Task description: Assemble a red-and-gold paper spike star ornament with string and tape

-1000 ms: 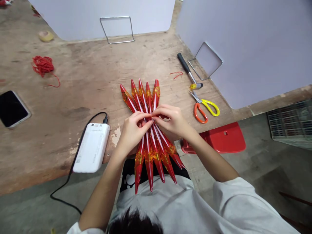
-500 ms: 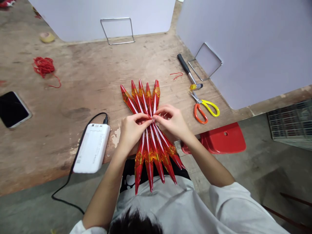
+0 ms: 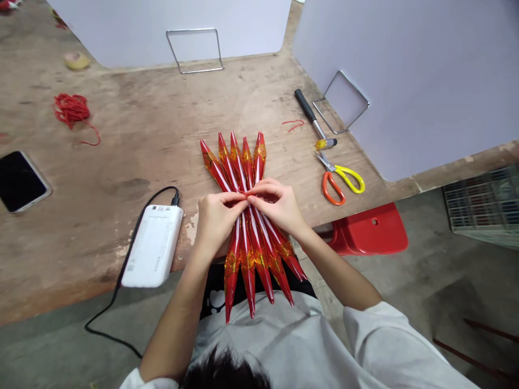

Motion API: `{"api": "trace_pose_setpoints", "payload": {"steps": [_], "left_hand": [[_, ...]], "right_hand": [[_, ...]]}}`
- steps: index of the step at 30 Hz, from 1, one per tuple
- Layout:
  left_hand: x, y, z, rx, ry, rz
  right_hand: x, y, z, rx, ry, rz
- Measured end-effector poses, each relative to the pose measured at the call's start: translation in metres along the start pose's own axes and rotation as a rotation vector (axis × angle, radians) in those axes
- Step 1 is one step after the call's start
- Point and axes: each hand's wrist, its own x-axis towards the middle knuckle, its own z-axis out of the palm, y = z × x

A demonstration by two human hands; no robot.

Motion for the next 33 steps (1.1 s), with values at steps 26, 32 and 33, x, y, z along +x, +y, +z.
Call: {"api": "trace_pose_setpoints", "payload": {"steps": [26,32,33], "left_hand": [[-0.004,-0.001,0.016,-0.725,-0.006,-0.125],[-0.007,-0.004,0.013,-0.420,0.101,-0.060],[-0.009,-0.003,0.011,-0.276,0.153,-0.041]], "right_hand": [[-0.002,0.002,0.006,0.780,0.078,0.445],[-0.003,0.002,0.009,0.808,0.099,0.468],[-0.003,0.002,0.009,0.807,0.101,0.471]]}}
